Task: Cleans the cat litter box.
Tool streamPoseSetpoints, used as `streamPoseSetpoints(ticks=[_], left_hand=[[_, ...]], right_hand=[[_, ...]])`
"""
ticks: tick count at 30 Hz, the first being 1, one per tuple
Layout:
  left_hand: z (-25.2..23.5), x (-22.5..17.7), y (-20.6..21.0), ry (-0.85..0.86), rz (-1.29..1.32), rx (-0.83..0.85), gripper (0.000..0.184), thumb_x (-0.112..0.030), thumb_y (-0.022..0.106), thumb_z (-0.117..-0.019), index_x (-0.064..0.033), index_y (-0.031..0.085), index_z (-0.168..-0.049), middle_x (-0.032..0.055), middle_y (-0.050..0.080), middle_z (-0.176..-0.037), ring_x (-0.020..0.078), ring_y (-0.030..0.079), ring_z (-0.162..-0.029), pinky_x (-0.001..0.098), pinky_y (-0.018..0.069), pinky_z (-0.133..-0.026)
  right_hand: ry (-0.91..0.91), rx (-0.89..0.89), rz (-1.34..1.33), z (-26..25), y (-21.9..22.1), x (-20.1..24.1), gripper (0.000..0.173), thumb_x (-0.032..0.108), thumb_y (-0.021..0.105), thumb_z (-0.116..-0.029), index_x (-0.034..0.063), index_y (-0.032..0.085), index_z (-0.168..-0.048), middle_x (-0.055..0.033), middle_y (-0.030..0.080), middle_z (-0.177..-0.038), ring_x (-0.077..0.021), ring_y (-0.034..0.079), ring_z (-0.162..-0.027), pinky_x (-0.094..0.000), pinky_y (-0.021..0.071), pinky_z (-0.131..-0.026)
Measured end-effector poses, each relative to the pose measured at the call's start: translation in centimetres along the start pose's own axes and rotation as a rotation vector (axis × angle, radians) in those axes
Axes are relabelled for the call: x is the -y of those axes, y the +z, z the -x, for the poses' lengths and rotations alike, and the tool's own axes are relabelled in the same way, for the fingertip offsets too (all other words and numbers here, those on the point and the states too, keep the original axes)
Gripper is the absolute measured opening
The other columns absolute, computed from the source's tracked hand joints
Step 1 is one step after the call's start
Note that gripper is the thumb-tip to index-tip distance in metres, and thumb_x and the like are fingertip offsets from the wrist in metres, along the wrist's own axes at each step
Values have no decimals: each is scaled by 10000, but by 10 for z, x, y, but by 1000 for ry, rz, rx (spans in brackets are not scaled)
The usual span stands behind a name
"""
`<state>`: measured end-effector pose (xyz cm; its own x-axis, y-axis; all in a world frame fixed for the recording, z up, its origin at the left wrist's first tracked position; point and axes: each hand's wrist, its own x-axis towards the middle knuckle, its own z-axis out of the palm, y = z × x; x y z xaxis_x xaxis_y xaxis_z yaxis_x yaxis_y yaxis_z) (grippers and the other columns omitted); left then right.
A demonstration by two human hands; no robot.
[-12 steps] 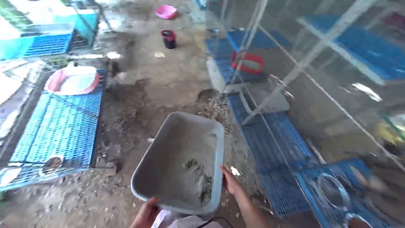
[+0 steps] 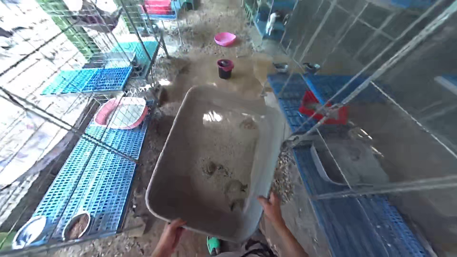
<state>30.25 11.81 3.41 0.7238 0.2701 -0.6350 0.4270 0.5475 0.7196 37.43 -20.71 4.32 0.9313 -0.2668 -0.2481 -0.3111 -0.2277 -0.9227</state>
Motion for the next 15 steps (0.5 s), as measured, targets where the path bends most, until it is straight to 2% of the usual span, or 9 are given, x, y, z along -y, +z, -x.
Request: streamPoseSetpoints(ticks=[2,5,7,9,10,12,15], left_hand=[[-34,-32,52,39,-40,80,250,110,462,-872,-25,488,-1081,12,677,-809,73,680,-728,246,595,-691],[-107,-69,123,101,-49,183,277,18,507,-835,-15,505,-1110,11,688,-855,84,684,-783,281,593,-733],[-158,-110,163,128,-65,204,230,17,443,-931,0,484,-1157,21,670,-885,90,672,-798,292,589,-748],[-206,-148,196,96,-47,148,168,7,394,-1000,-8,520,-1110,32,644,-862,96,645,-761,285,573,-724],[-227,-162,216,64,-44,107,149,-11,389,-1020,-31,534,-1046,18,628,-809,82,624,-698,259,556,-667],[-270,-186,261,3,-11,95,144,-18,392,-1016,-51,529,-990,14,621,-757,80,607,-639,247,544,-614],[-308,-201,320,-103,21,134,113,4,419,-1005,-19,528,-1021,39,656,-763,111,653,-674,275,574,-647]], right_hand=[[-48,-93,-5,-44,-11,27,504,-28,665,-889,-170,511,-1348,-307,649,-1206,-317,663,-1106,-452,537,-986],[-110,-187,23,-127,-13,85,495,-63,638,-894,-165,499,-1358,-320,640,-1218,-321,660,-1113,-460,533,-988],[-155,-172,83,-192,5,134,497,-45,634,-899,-152,505,-1367,-319,641,-1210,-340,659,-1111,-491,531,-985],[-160,-101,180,-261,29,177,493,-6,638,-910,-126,522,-1373,-321,654,-1174,-382,662,-1083,-548,519,-960],[-131,-53,197,-299,38,190,509,-10,638,-920,-107,515,-1404,-320,648,-1212,-393,655,-1115,-560,508,-985],[-70,2,165,-380,47,204,488,-45,638,-920,-106,518,-1388,-315,638,-1233,-377,651,-1118,-537,521,-980],[79,-7,179,-464,37,205,468,-99,632,-890,-126,535,-1347,-328,624,-1223,-387,635,-1094,-548,515,-950]])
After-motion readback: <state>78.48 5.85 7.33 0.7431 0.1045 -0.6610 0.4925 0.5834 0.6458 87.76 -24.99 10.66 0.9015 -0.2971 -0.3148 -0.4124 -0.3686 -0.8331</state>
